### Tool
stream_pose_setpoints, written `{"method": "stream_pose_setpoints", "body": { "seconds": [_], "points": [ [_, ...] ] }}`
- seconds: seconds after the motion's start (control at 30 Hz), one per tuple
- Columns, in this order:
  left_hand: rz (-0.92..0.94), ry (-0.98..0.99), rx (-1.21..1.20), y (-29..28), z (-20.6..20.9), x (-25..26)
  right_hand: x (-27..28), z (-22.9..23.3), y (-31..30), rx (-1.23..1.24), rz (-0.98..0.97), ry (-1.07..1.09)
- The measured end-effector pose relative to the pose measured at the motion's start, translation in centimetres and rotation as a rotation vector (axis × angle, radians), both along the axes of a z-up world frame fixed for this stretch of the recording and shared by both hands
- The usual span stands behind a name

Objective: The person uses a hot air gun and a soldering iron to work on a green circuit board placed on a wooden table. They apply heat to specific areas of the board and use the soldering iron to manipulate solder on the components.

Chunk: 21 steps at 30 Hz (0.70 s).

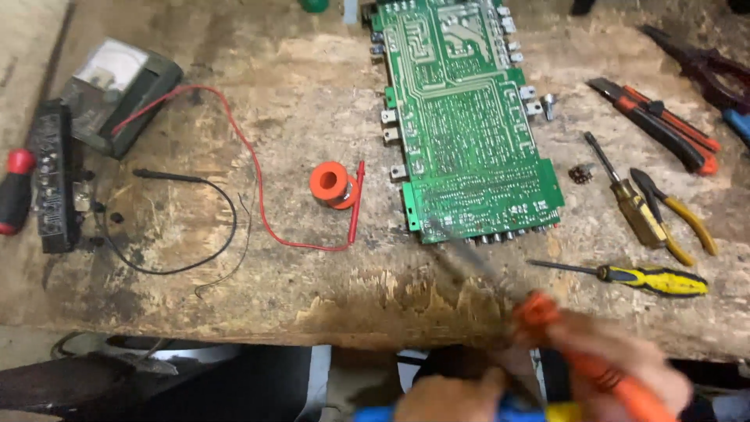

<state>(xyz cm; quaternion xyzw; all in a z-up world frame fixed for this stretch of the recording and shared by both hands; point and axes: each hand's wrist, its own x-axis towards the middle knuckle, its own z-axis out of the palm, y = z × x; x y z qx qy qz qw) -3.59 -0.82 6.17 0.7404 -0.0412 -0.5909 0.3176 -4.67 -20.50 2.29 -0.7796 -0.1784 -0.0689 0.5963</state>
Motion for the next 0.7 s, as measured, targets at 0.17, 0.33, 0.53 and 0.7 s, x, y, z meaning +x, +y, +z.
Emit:
{"method": "stream_pose_setpoints", "body": {
  "seconds": [0.17, 0.33, 0.53, 0.7],
  "points": [
    [0.042, -0.174, -0.152, 4.0, 0.1, -0.2, 9.3, -18.1, -5.9, 0.171, 0.160, -0.247],
    [0.982, -0.545, -1.196, 6.5, -0.5, 0.4, -0.7, -11.6, -9.0, -0.709, 0.293, -0.238],
    [1.496, -1.236, -1.414, 6.1, -0.9, 5.8, -1.3, -7.6, -2.0, -0.502, 0.085, -0.320],
    [1.730, -1.184, -1.369, 5.3, -1.3, 6.7, -1.4, -6.5, -0.2, -0.480, -0.035, -0.322]
  ]
}}
